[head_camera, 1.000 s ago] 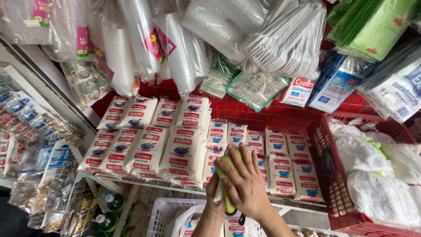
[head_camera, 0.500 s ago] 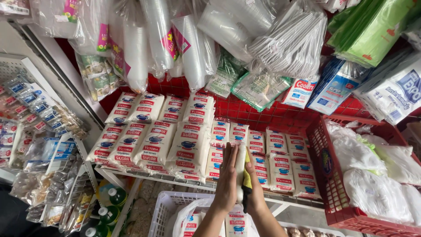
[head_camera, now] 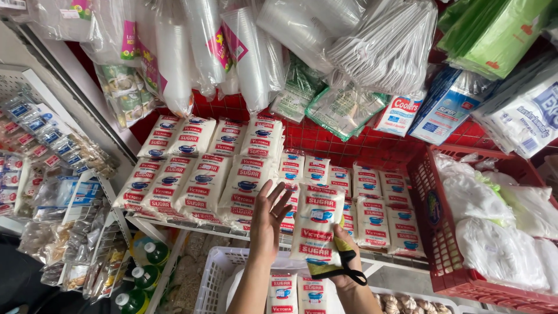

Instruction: The person wipes several sugar packets with a small yellow sponge and places them into a white plastic bag within a basket.

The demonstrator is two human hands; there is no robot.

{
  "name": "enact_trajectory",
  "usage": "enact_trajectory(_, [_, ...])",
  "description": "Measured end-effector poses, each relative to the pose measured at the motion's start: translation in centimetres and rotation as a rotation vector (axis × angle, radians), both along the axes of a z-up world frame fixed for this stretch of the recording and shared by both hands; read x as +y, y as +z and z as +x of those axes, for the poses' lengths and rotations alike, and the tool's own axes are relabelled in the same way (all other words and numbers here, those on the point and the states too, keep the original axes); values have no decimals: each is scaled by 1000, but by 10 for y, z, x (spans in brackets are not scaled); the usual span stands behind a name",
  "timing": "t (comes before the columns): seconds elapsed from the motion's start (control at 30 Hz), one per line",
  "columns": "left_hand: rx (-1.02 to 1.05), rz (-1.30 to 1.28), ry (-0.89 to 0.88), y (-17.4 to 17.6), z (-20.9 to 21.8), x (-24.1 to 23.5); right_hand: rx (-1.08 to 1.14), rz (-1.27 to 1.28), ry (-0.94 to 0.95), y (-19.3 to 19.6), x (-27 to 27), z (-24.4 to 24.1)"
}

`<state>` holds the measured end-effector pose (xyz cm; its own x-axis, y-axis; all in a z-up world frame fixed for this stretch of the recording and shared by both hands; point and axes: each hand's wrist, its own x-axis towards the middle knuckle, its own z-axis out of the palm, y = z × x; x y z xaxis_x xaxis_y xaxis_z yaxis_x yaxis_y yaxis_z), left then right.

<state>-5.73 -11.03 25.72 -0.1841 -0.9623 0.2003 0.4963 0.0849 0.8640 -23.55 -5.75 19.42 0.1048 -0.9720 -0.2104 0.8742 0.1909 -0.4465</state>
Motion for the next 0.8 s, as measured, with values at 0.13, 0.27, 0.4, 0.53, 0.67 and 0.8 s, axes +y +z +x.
enact_trajectory(0.13, [322,302,-10,-98,-25,-12,35,-23,13,-7,-5,8])
enact_trajectory(0.27, [730,402,-260,-90,-33,6,210,-80,-104,-10,-15,-16])
enact_trajectory(0.4, [992,302,-400,-22,-32,24,356,-62,-279,89,9,-16])
enact_trajectory(0.53, [1012,326,-443,-21,-37,17,803,-202,-290,84,29,2])
enact_trajectory(0.67, [956,307,-649,-59,-47,6,1819,-718,-385,76,43,37])
enact_trajectory(0.8, [671,426,-530,-45,-49,11,1989,-795,-405,85,30,37])
